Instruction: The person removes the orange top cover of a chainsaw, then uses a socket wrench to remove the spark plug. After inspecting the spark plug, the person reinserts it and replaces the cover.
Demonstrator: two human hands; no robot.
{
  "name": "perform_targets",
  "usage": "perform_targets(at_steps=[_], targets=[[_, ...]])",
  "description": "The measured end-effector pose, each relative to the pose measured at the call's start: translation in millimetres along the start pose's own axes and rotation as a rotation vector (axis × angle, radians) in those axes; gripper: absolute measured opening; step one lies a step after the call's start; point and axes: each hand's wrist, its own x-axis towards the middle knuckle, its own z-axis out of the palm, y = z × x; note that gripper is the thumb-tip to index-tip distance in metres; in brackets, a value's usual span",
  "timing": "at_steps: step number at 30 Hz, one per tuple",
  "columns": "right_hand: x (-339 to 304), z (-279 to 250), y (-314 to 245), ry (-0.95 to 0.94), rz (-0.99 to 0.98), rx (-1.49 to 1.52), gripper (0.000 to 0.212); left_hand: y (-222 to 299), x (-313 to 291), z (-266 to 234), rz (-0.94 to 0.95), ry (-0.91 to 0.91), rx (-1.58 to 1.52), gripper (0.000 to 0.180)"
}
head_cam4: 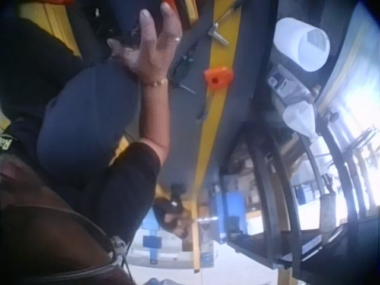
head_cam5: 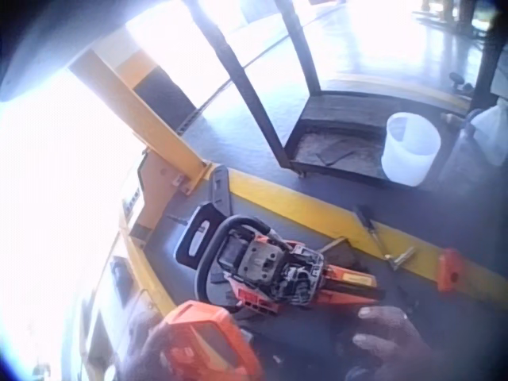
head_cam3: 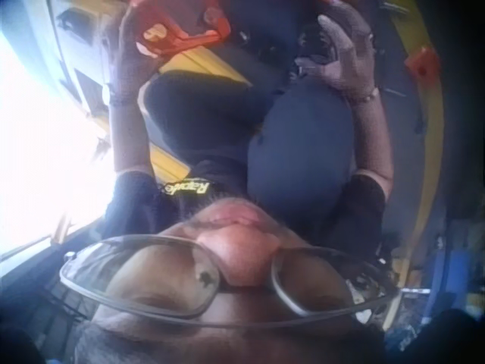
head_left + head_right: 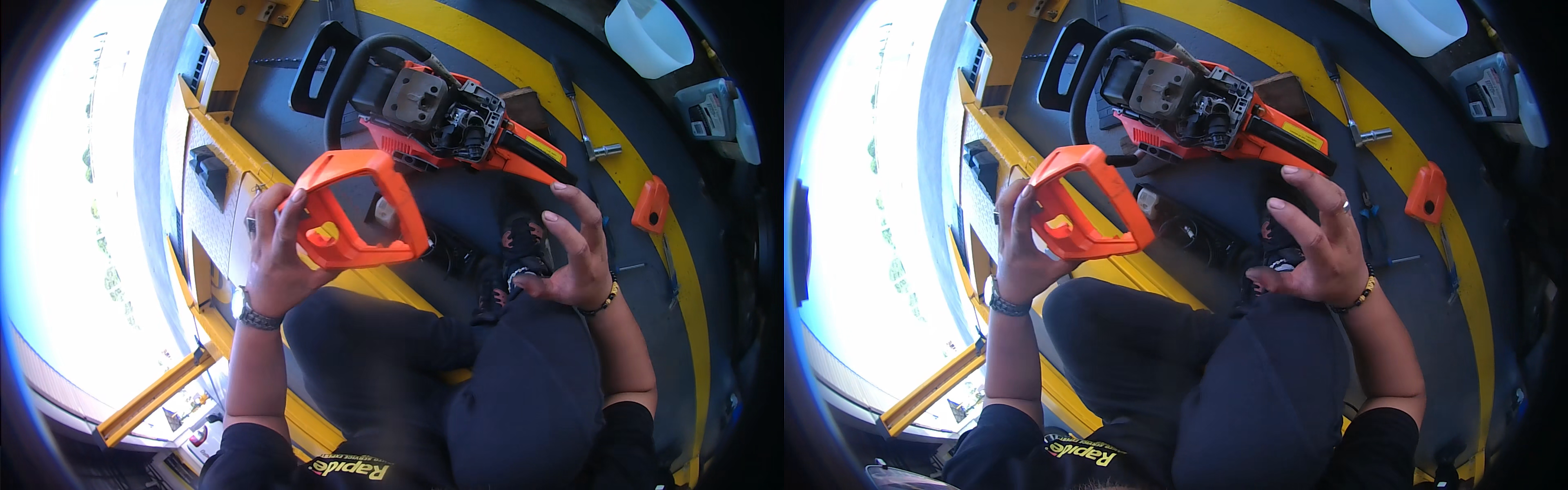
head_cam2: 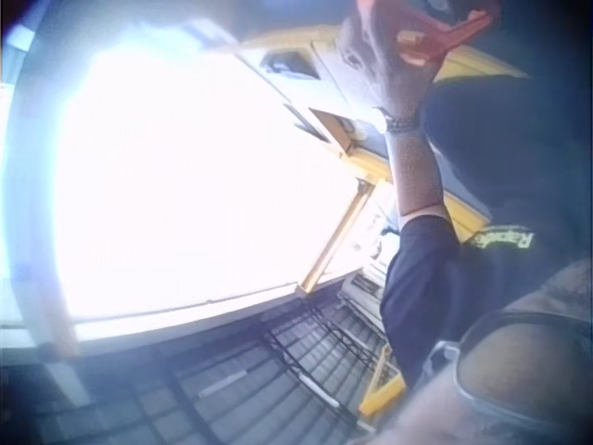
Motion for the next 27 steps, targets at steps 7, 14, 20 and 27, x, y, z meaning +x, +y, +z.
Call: perform_targets(at_steps=[7, 14, 20, 27], targets=[[25, -28, -23, -0.546, 0.192, -0.409, 0.117, 116, 71, 90, 0.123, -0.386, -0.101, 0.11], [-39, -38, 11, -0.44, 0.33, -0.295, 0.131, 114, 81, 130, 0.197, -0.264, -0.349, 0.088], [-104, -79, 44, -0.091, 0.346, -0.271, 0.119, -11, 88, 131, -0.201, 0.255, -0.387, 0.037], [-72, -52, 106, 0.215, 0.746, -0.273, 0.103, 15, 75, 161, -0.28, -0.054, -0.042, 0.058]])
